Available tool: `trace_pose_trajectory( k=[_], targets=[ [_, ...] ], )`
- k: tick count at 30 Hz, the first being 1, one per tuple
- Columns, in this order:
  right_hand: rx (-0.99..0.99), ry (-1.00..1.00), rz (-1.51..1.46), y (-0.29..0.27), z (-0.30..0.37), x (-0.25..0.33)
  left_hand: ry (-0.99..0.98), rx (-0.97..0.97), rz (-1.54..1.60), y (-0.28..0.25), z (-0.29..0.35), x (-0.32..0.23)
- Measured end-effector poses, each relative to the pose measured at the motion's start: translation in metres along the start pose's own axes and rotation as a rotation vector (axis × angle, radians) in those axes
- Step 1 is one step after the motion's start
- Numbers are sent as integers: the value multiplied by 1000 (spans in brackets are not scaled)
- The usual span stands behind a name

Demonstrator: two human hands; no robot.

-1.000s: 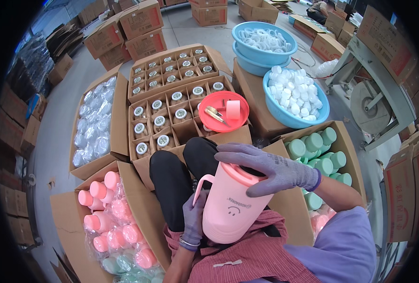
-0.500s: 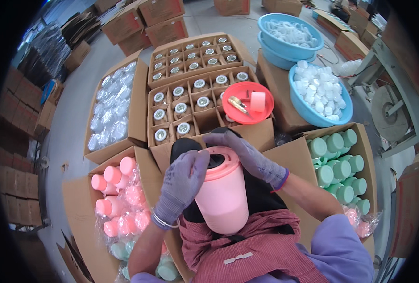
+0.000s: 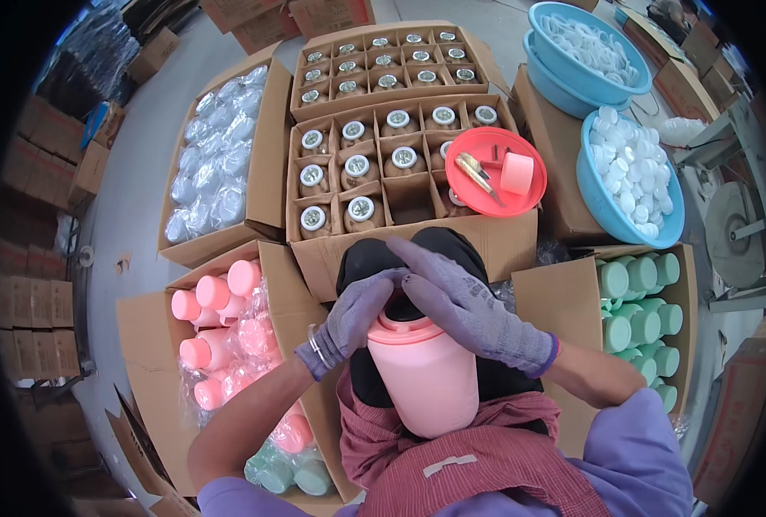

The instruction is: The person assembles thermos bottles by inserting inner liners into outer shells, screwing on lids, and placing the finished units into plastic bags. The person handles pink and white thermos bodies, metal liners, and lids, then places the completed bottles into a cardboard box.

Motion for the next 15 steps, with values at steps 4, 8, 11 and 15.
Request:
trace_pose_trajectory(
  k=[4, 8, 11, 15],
  targets=[
    [213, 118, -626, -8, -14, -30, -51, 76, -2, -6, -2, -13],
    [339, -353, 80, -38, -42, -48, -339, 72, 18, 1, -15, -69],
    [476, -496, -8, -9, -64, -46, -167, -106, -246, 21, -13, -47],
    [452, -235, 35, 7, -37, -23, -30, -73, -16, 18, 7, -13]
  ],
)
Point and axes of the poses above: each hand's wrist, its own z-axis away from the middle knuckle, its own y-axis out of the palm, x = y × z, the point moved 4 cm from there along -z, towards the middle knuckle
